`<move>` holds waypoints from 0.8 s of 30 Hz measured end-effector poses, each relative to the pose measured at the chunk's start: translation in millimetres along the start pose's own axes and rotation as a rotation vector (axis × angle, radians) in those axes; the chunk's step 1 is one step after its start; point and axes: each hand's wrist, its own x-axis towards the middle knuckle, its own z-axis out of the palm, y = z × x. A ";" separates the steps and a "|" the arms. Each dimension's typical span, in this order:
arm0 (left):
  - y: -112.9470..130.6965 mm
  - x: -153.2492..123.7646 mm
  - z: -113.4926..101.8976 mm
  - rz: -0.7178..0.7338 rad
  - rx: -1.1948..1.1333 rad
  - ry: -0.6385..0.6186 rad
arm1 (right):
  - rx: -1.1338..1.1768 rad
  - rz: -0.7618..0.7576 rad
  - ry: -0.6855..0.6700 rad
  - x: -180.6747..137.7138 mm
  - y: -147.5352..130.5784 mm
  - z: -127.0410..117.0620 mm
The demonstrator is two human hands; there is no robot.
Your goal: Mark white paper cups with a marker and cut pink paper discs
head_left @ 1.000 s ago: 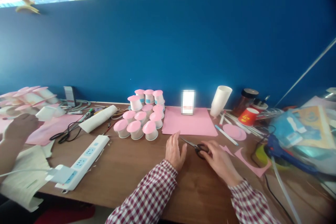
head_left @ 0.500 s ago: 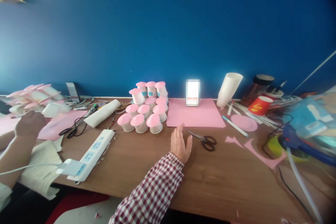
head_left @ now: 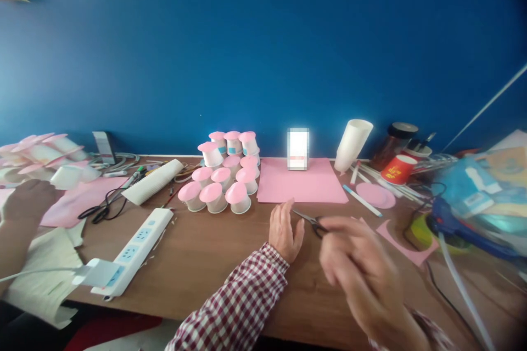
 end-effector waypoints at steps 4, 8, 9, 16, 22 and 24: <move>1.3 9.4 15.4 0.012 -0.007 0.013 | -0.137 -0.019 0.032 72.7 7.1 26.8; 1.7 18.9 30.9 0.031 -0.027 0.045 | -0.378 -0.131 0.114 95.3 43.2 37.8; 1.7 19.9 32.0 0.030 -0.032 0.051 | -0.415 -0.161 0.109 96.4 53.5 38.5; -3.7 20.1 18.8 -0.151 -0.169 0.032 | -0.565 -0.098 -0.057 88.8 100.5 34.3; -8.7 23.2 19.7 -0.207 -0.262 0.030 | -0.657 -0.096 -0.217 87.5 102.8 33.9; -8.6 23.4 20.8 -0.197 -0.272 0.020 | -0.662 -0.094 -0.203 88.6 102.6 34.5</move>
